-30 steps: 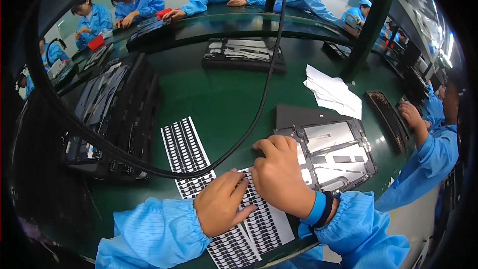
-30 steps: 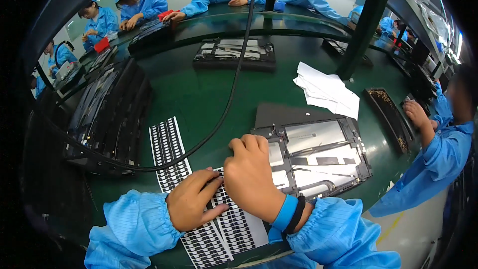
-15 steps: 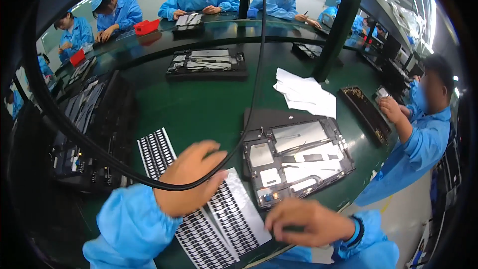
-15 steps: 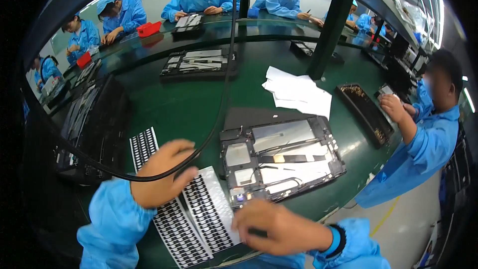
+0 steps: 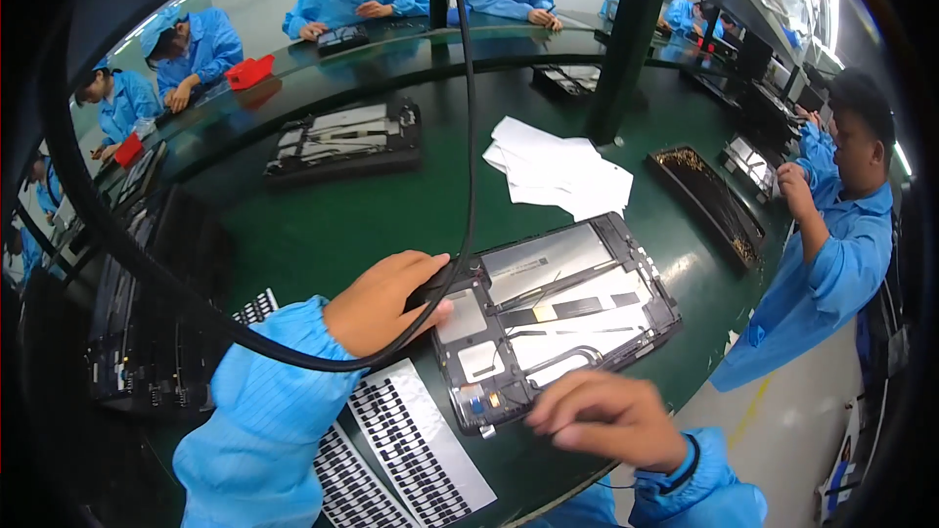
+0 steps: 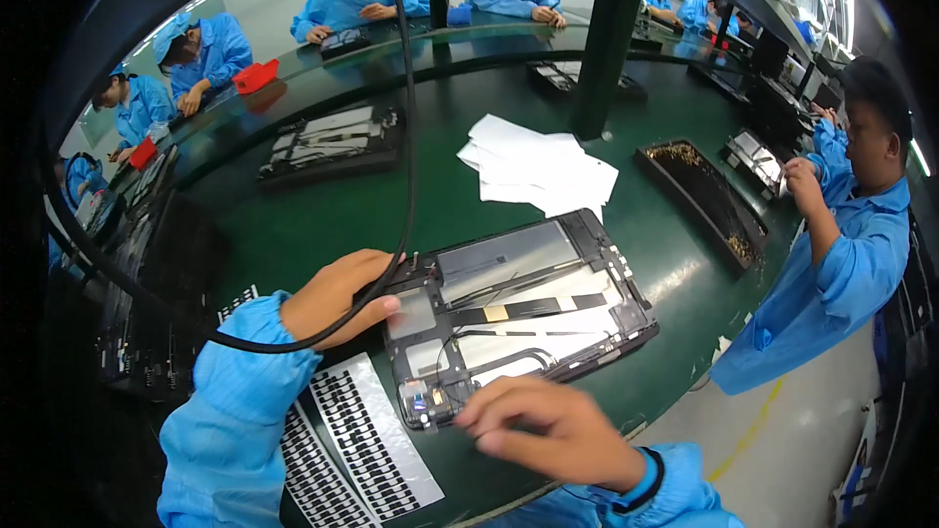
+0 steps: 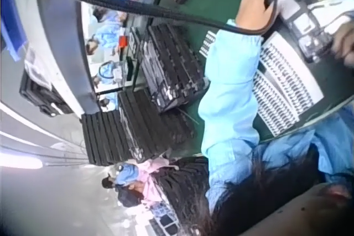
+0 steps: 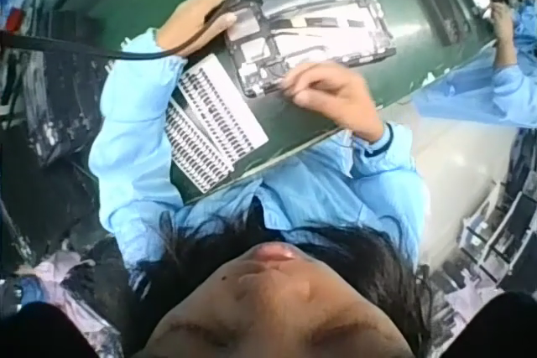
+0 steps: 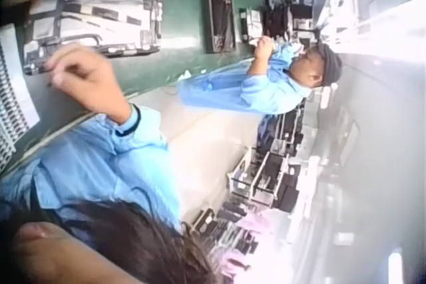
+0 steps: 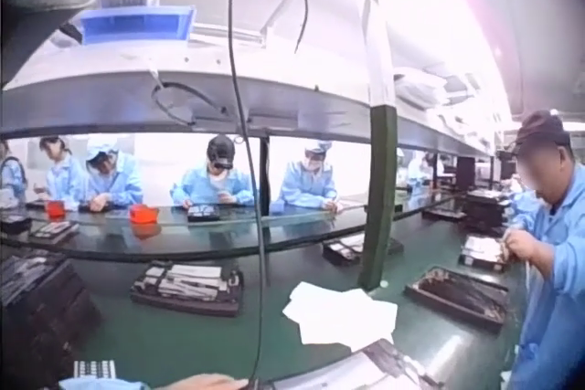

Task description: The person takes tablet assemblies one at a time, peels adhesive tape strips from backing sheets, attaches them onto internal cables and components by hand, and stacks the assembled units.

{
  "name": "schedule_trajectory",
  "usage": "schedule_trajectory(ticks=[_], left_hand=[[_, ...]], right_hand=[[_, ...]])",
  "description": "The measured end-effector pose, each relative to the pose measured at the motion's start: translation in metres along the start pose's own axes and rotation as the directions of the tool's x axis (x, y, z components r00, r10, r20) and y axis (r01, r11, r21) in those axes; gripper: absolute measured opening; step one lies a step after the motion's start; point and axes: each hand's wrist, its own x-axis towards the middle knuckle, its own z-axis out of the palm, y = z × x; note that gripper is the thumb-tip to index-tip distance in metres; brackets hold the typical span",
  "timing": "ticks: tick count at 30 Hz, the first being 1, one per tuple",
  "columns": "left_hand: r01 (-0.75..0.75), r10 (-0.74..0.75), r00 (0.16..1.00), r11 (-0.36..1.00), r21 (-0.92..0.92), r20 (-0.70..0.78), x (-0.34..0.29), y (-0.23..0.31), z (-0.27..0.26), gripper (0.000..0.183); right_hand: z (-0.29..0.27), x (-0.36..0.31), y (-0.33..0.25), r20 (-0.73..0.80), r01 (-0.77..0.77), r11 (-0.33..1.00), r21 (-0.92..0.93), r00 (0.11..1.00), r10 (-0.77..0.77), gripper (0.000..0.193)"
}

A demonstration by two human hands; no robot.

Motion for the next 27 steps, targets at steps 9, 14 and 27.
schedule_trajectory(ticks=[9,14,27], left_hand=[[-0.358,0.358,0.934,0.934,0.026,0.001,-0.017,0.082,0.01,0.033],[-0.541,0.543,0.837,0.84,0.052,-0.062,-0.026,0.08,0.043,0.031],[-0.548,0.555,0.831,0.828,0.119,-0.034,-0.025,0.078,0.044,0.033]], right_hand=[[-0.009,-0.02,0.005,-0.498,-0.068,0.934,-0.351,0.858,-0.125,0.007],[-0.002,-0.016,0.007,-0.448,-0.125,0.838,-0.531,0.881,-0.153,0.007],[0.004,-0.01,0.012,-0.507,-0.163,0.767,-0.621,0.83,-0.234,0.01]])
